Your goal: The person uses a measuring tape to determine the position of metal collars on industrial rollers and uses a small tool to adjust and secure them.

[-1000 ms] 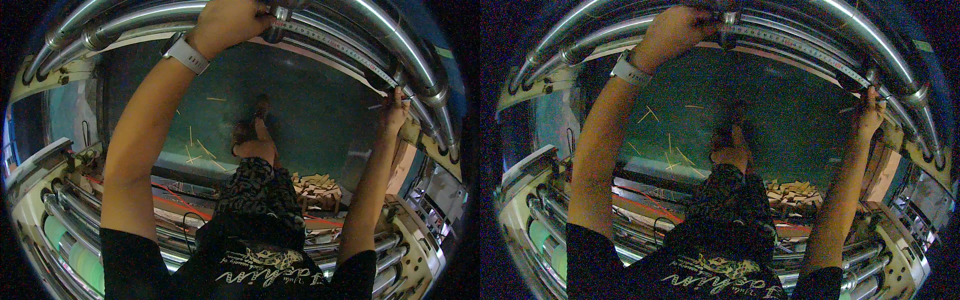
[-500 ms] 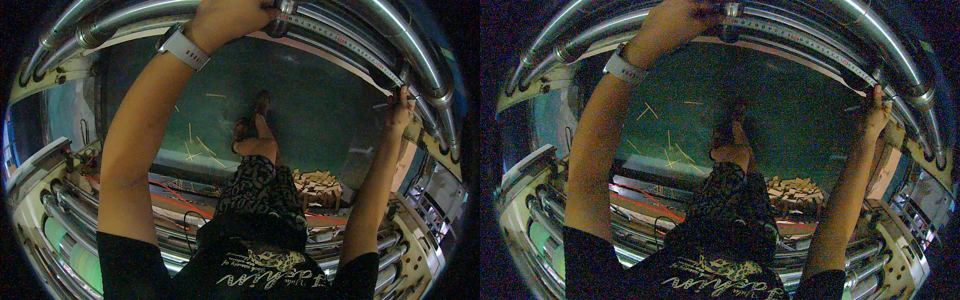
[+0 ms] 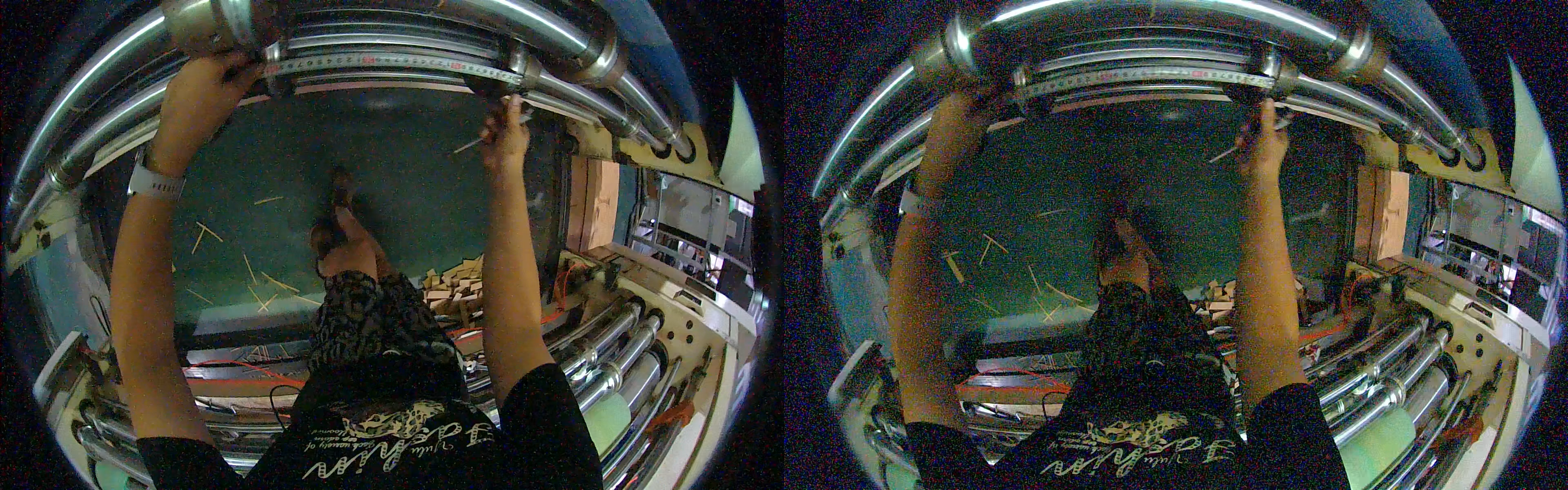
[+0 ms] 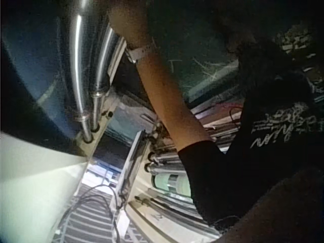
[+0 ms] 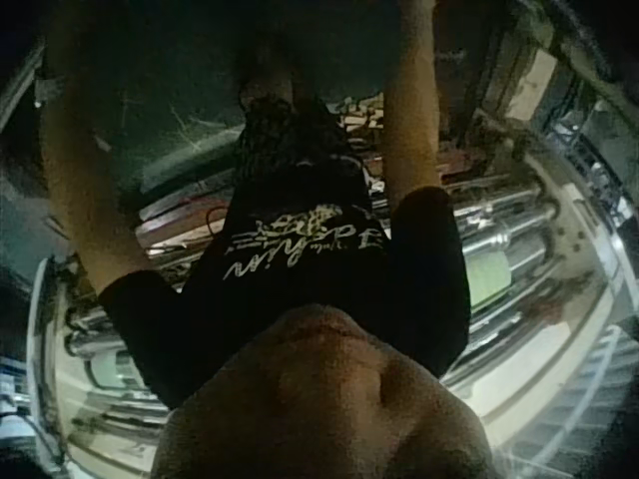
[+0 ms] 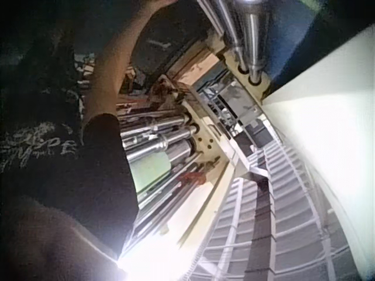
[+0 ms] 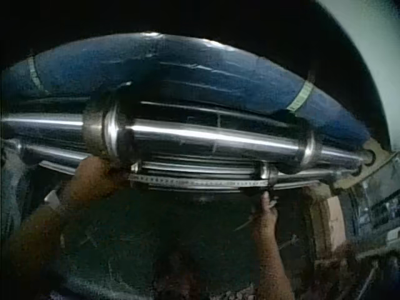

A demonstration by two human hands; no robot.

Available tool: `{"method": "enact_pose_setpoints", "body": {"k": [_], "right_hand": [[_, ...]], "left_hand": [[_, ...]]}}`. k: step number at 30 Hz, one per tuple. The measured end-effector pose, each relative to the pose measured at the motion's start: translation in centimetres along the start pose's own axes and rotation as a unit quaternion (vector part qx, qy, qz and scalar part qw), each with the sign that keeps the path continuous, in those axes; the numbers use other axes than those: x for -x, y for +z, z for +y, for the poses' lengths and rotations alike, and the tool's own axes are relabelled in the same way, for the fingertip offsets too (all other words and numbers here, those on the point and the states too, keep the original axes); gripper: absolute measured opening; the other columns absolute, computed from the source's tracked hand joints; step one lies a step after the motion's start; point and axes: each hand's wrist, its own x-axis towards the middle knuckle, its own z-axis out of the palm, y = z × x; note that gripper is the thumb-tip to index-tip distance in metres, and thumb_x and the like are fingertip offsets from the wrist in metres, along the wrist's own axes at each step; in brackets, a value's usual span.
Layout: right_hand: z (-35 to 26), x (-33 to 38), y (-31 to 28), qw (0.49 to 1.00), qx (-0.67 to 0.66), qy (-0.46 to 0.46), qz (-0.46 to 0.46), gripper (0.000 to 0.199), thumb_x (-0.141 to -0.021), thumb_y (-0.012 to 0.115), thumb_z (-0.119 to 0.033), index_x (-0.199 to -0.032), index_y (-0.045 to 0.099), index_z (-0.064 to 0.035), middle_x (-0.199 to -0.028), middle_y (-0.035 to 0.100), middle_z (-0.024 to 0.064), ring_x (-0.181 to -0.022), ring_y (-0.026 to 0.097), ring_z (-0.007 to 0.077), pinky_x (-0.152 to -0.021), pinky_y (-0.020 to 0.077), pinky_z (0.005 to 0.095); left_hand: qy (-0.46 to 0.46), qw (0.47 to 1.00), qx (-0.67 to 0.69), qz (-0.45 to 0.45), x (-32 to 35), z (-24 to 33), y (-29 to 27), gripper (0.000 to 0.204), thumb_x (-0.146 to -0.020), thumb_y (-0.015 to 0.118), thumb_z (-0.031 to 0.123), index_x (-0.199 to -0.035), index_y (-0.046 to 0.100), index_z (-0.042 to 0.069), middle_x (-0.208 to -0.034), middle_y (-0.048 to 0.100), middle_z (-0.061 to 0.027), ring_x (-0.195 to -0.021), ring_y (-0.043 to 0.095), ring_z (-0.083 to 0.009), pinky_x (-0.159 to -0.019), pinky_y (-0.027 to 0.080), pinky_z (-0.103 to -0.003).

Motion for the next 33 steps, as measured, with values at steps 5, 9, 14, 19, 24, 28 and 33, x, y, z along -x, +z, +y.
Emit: {"method": "enact_pose_setpoints", "body": {"k": [5, 9, 14, 19, 24, 28, 33], "right_hand": [[1.2, -1.5, 0.6, 0.984, -0.085, 0.072, -0.138, 0.053, -0.075, 0.054, -0.056, -0.098, 0.048, -0.009, -0.075, 0.055, 0.0032, -0.05, 0.036, 0.007, -0.041, 0.0257, 0.019], [1.9, -2.0, 0.9, 0.977, -0.11, 0.058, -0.172, 0.056, -0.076, 0.05, -0.058, -0.104, 0.047, -0.0093, -0.077, 0.056, 0.0037, -0.05, 0.035, 0.0055, -0.041, 0.0249, 0.018], [2.2, -1.9, 1.0, 0.98, -0.135, 0.051, -0.134, 0.049, -0.082, 0.049, -0.051, -0.098, 0.052, -0.0048, -0.075, 0.058, 0.0037, -0.051, 0.041, 0.0066, -0.04, 0.0283, 0.019], [2.5, -2.4, 0.9, 0.982, -0.133, 0.051, -0.125, 0.047, -0.082, 0.05, -0.049, -0.097, 0.053, -0.0045, -0.074, 0.058, 0.0036, -0.051, 0.041, 0.0069, -0.04, 0.029, 0.019], [2.4, -2.5, 1.0, 0.985, -0.106, 0.058, -0.12, 0.056, -0.077, 0.048, -0.057, -0.103, 0.048, -0.007, -0.078, 0.056, 0.0043, -0.052, 0.037, 0.0061, -0.041, 0.0245, 0.017], [2.4, -2.5, 0.7, 0.984, -0.098, 0.054, -0.139, 0.056, -0.078, 0.048, -0.056, -0.104, 0.047, -0.0069, -0.077, 0.054, 0.0042, -0.053, 0.036, 0.0061, -0.041, 0.0244, 0.0172], [2.6, -2.5, 1.0, 0.978, -0.159, 0.043, -0.13, 0.046, -0.081, 0.053, -0.049, -0.096, 0.05, -0.0051, -0.071, 0.056, 0.0047, -0.048, 0.039, 0.0075, -0.038, 0.0273, 0.019]], "left_hand": [[-0.01, 1.0, -0.017, 0.005, 0.0, 0.5, 0.1, 0.028, -0.081, 0.054, 0.034, -0.091, 0.064, 0.01, -0.08, 0.062, -0.0144, -0.075, 0.059, -0.0332, -0.064, 0.046, -0.04], [-0.031, 0.999, -0.002, 0.021, 0.0, 1.1, 0.1, 0.029, -0.081, 0.055, 0.035, -0.09, 0.065, 0.01, -0.079, 0.062, -0.0142, -0.074, 0.059, -0.0331, -0.063, 0.047, -0.039], [-0.047, 0.998, -0.024, -0.019, 0.0, 1.6, -0.6, 0.03, -0.081, 0.055, 0.036, -0.087, 0.065, 0.008, -0.076, 0.062, -0.0141, -0.071, 0.06, -0.0325, -0.06, 0.046, -0.038], [-0.024, 0.999, -0.026, -0.005, -0.1, 1.1, -0.5, 0.029, -0.081, 0.055, 0.035, -0.086, 0.064, 0.007, -0.075, 0.062, -0.0143, -0.069, 0.06, -0.0322, -0.059, 0.045, -0.038], [-0.049, 0.999, 0.001, -0.017, -0.1, 1.5, -0.5, 0.029, -0.081, 0.055, 0.034, -0.087, 0.064, 0.008, -0.075, 0.062, -0.0146, -0.07, 0.06, -0.0325, -0.059, 0.046, -0.038], [-0.042, 0.999, -0.022, -0.014, -0.2, 1.1, -0.3, 0.028, -0.081, 0.055, 0.033, -0.088, 0.064, 0.008, -0.077, 0.062, -0.0143, -0.071, 0.06, -0.0324, -0.06, 0.046, -0.038], [-0.037, 0.999, -0.013, -0.008, 0.0, 1.1, -0.3, 0.026, -0.08, 0.057, 0.033, -0.088, 0.065, 0.009, -0.079, 0.063, -0.0139, -0.072, 0.06, -0.032, -0.06, 0.046, -0.037]]}}
